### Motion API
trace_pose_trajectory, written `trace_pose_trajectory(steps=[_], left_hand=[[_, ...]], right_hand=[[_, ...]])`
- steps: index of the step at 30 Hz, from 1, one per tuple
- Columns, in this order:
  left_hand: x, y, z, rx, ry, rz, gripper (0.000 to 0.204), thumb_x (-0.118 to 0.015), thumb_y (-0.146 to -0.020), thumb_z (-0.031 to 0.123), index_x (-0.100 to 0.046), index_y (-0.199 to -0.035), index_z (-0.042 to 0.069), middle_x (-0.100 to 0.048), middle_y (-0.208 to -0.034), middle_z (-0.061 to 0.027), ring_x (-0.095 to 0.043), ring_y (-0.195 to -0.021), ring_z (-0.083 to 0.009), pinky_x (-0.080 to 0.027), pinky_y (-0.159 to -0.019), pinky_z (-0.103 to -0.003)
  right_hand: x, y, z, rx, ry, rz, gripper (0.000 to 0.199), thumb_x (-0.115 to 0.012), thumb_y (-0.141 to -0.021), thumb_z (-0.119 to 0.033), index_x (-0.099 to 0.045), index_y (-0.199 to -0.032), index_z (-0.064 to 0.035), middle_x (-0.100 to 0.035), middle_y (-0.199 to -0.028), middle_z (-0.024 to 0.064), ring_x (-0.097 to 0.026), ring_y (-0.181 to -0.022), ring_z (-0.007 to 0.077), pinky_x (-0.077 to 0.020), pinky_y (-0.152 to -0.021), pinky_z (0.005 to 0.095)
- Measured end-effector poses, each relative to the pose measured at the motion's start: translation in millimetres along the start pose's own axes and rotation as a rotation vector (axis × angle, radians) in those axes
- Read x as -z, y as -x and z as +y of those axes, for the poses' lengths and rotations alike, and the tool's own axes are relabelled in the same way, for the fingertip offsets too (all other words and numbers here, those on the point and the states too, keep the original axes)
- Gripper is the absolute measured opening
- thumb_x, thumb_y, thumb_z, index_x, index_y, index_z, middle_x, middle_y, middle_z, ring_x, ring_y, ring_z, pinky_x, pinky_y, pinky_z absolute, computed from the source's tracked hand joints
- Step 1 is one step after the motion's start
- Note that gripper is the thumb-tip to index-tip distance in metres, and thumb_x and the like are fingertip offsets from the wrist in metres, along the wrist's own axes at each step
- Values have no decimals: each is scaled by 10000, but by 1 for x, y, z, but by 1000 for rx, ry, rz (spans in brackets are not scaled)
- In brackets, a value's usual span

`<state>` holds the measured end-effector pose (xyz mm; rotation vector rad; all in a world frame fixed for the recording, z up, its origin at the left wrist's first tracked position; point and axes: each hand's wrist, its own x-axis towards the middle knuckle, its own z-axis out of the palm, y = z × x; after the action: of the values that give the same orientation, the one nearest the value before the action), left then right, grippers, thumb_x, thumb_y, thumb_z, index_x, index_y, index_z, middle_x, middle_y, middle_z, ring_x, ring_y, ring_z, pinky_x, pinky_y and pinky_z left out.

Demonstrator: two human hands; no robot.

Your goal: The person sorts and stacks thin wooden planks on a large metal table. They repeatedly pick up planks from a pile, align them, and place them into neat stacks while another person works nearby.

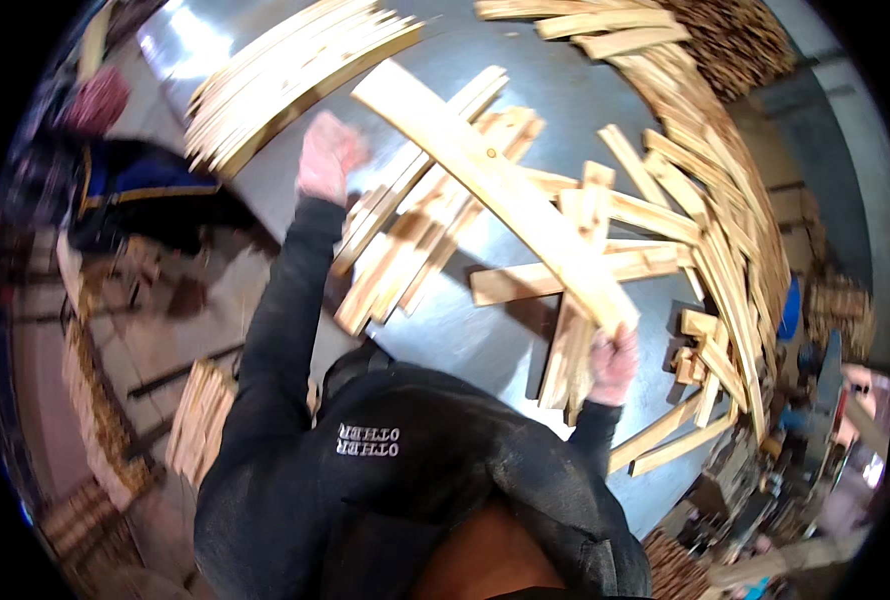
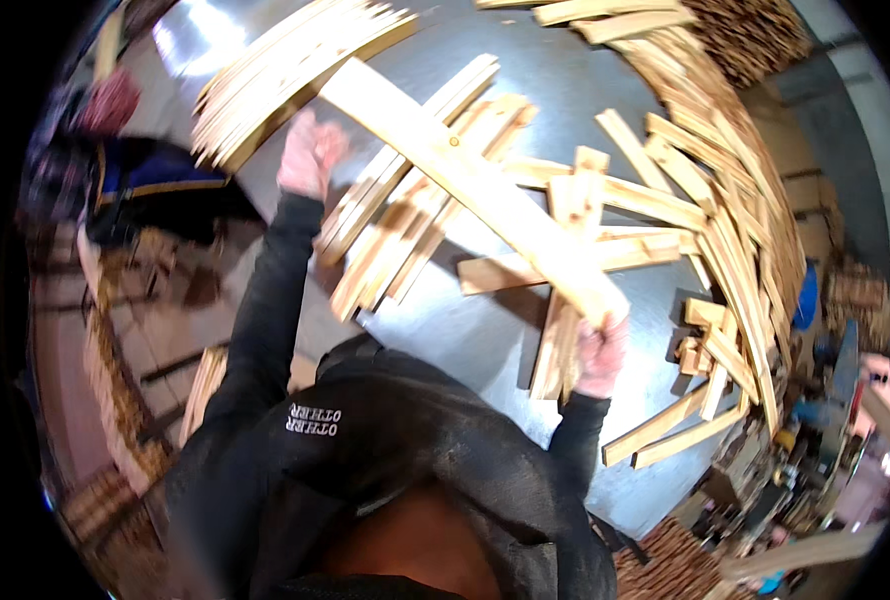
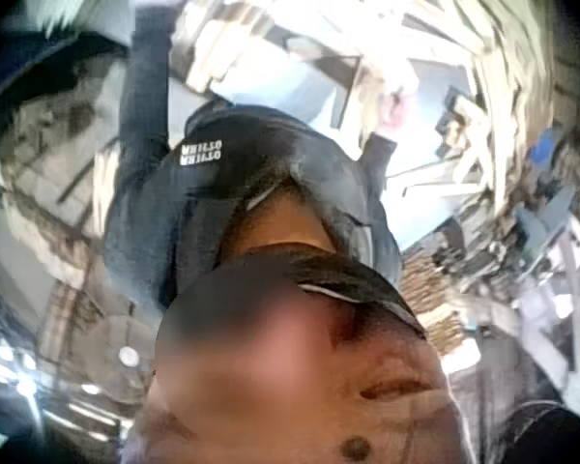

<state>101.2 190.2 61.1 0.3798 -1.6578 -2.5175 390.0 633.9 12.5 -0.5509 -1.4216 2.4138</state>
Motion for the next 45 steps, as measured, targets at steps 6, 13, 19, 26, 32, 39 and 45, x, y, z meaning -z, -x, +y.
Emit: trace_pose_trajectory(steps=[6, 13, 19, 26, 32, 39, 45], left_hand=[[-12, 94, -50, -103, -1834, -324, 1134, -694, -663, 686, -263, -1492, 44, -279, -1508, -284, -293, -1403, -375, -282, -1097, -524], [-37, 81, -46, -67, -1697, -289, 1227, -787, -600, 636, -221, -1520, 54, -225, -1524, -308, -393, -1333, -416, -341, -1087, -469], [-14, 74, -53, 55, -1823, -238, 1171, -793, -626, 542, -206, -1511, 47, -446, -1379, -255, -502, -1192, -394, -396, -988, -498], [-8, 52, -34, 174, -1665, -389, 1164, -719, -676, 662, -213, -1498, 10, -455, -1381, -279, -491, -1232, -416, -394, -1031, -478], [-4, 68, -49, -125, -1987, -471, 1142, -761, -659, 592, -230, -1504, 36, -292, -1480, -300, -413, -1296, -442, -378, -1042, -483], [25, 60, -57, -212, -2014, -330, 1088, -824, -653, 384, -225, -1503, 62, -386, -1421, -301, -488, -1215, -435, -426, -1001, -474], [67, 49, -40, -320, -2052, -367, 1136, -848, -628, 394, -207, -1503, 56, -364, -1423, -277, -410, -1272, -435, -368, -1037, -499]], right_hand=[[-101, 4, -36, 1, 1177, 332, 438, -457, -1040, -188, -390, -1395, 59, -526, -1355, 150, -543, -1203, 215, -456, -1018, 288], [-148, -265, -77, 443, 487, -154, 236, -564, -970, -233, -517, -1061, -20, -579, -1042, 117, -591, -998, 202, -511, -882, 294], [-216, -149, 70, -34, 1731, -680, 424, -465, -976, -316, -552, -1290, -45, -479, -1369, 277, -482, -1262, 403, -413, -1052, 442], [-263, -53, 161, -446, 683, -223, 739, -544, -932, -419, -312, -1452, 51, -498, -1331, 325, -492, -1249, 420, -374, -1069, 394], [-269, -93, 154, -186, 713, -611, 545, -525, -947, -299, -452, -1401, -5, -537, -1353, 213, -523, -1247, 332, -392, -1063, 351], [-137, -91, 49, 276, 1820, 183, 993, -754, -721, -476, -296, -1440, 33, -444, -1356, 292, -386, -1282, 450, -294, -1075, 497], [-54, -60, 29, -191, 1732, 131, 1026, -772, -743, -360, -187, -1524, -41, -439, -1380, 259, -498, -1220, 402, -420, -1036, 419]])
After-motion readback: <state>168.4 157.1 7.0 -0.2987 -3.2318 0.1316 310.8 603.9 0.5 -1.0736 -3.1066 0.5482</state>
